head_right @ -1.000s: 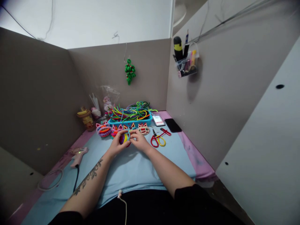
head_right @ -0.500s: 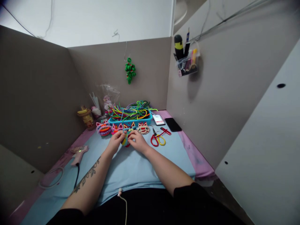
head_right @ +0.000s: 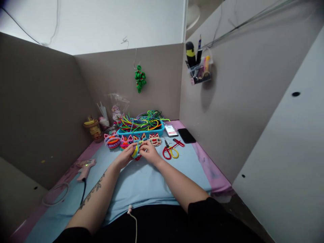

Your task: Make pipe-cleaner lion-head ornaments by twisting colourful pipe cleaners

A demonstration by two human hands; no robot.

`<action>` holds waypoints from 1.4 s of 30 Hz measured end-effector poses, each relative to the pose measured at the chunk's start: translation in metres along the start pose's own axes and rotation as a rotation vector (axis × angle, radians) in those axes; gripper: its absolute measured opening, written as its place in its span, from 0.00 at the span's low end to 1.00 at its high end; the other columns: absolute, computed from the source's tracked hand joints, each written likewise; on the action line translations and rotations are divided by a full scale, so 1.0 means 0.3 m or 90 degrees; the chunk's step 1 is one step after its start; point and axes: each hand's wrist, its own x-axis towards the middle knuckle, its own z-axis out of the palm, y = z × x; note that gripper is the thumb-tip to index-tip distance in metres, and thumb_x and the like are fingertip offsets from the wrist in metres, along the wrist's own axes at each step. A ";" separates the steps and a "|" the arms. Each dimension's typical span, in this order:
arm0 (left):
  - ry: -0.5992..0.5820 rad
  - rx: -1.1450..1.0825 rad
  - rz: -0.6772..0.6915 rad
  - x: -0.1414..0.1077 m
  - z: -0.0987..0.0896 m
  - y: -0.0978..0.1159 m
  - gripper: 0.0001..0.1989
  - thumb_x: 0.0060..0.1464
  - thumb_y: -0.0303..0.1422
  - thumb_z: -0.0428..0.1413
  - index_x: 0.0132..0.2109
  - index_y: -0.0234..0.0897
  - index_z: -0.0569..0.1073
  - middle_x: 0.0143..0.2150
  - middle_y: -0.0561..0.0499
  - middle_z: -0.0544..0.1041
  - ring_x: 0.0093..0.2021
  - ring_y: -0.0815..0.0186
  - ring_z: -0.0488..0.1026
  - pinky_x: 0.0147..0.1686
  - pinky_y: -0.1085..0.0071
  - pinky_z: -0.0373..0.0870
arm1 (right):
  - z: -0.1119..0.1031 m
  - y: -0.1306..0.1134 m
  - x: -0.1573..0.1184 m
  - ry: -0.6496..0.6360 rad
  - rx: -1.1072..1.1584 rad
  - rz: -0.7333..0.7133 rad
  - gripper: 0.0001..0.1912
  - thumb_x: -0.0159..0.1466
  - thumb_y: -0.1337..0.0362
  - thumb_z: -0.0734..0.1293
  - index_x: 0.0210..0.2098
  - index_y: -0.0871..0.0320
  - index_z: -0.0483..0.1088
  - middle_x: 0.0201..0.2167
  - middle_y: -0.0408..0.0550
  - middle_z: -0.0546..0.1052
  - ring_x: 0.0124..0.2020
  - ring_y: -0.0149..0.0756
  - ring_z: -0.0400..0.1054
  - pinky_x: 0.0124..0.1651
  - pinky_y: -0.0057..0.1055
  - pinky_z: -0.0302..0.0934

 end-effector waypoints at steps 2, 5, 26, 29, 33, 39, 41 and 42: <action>-0.034 -0.016 0.004 -0.006 -0.001 0.001 0.25 0.49 0.47 0.56 0.54 0.45 0.68 0.45 0.48 0.74 0.39 0.63 0.72 0.33 0.70 0.68 | -0.002 -0.002 0.000 0.002 0.013 0.002 0.04 0.54 0.67 0.65 0.23 0.58 0.71 0.40 0.47 0.64 0.43 0.36 0.63 0.45 0.33 0.59; -0.053 -0.044 0.021 -0.008 -0.004 0.007 0.25 0.49 0.44 0.58 0.54 0.43 0.68 0.47 0.46 0.74 0.42 0.62 0.72 0.37 0.70 0.68 | -0.004 -0.001 -0.001 -0.013 0.021 0.024 0.04 0.54 0.66 0.66 0.24 0.58 0.71 0.41 0.48 0.63 0.39 0.34 0.63 0.38 0.30 0.61; -0.050 -0.120 0.149 -0.013 0.015 0.017 0.26 0.42 0.36 0.64 0.48 0.40 0.65 0.44 0.45 0.74 0.40 0.61 0.73 0.39 0.64 0.68 | -0.008 -0.026 0.026 -0.013 0.500 0.328 0.15 0.41 0.59 0.75 0.24 0.60 0.71 0.23 0.41 0.73 0.26 0.29 0.65 0.34 0.27 0.57; -0.047 -0.080 0.159 -0.016 0.000 0.019 0.21 0.42 0.35 0.64 0.43 0.39 0.68 0.43 0.46 0.75 0.39 0.61 0.73 0.38 0.65 0.69 | -0.015 -0.023 0.027 -0.045 0.488 0.310 0.14 0.44 0.59 0.75 0.26 0.60 0.72 0.24 0.42 0.74 0.27 0.29 0.66 0.35 0.27 0.57; -0.050 -0.021 0.126 -0.007 -0.010 0.005 0.18 0.43 0.37 0.63 0.42 0.36 0.72 0.40 0.45 0.76 0.39 0.60 0.73 0.40 0.65 0.69 | -0.019 -0.019 0.022 -0.064 0.495 0.332 0.14 0.45 0.59 0.75 0.26 0.61 0.72 0.23 0.42 0.74 0.24 0.27 0.65 0.31 0.26 0.56; -0.089 0.047 0.103 0.001 -0.007 -0.003 0.16 0.49 0.40 0.58 0.41 0.34 0.76 0.37 0.43 0.77 0.38 0.60 0.73 0.40 0.64 0.68 | -0.028 -0.032 0.013 -0.103 0.488 0.358 0.14 0.44 0.60 0.75 0.25 0.62 0.72 0.21 0.42 0.74 0.23 0.27 0.65 0.30 0.26 0.56; -0.081 0.075 0.119 0.001 -0.007 -0.002 0.15 0.49 0.41 0.58 0.41 0.35 0.76 0.41 0.42 0.76 0.40 0.59 0.73 0.41 0.64 0.68 | -0.026 -0.030 0.010 -0.120 0.485 0.348 0.13 0.44 0.61 0.75 0.24 0.63 0.72 0.21 0.42 0.73 0.23 0.27 0.65 0.30 0.27 0.56; -0.072 0.095 0.134 0.000 -0.008 -0.001 0.14 0.49 0.40 0.58 0.39 0.35 0.77 0.45 0.42 0.75 0.42 0.58 0.72 0.42 0.63 0.67 | -0.024 -0.026 0.009 -0.123 0.481 0.340 0.13 0.44 0.61 0.75 0.24 0.63 0.71 0.21 0.42 0.73 0.23 0.27 0.65 0.30 0.26 0.56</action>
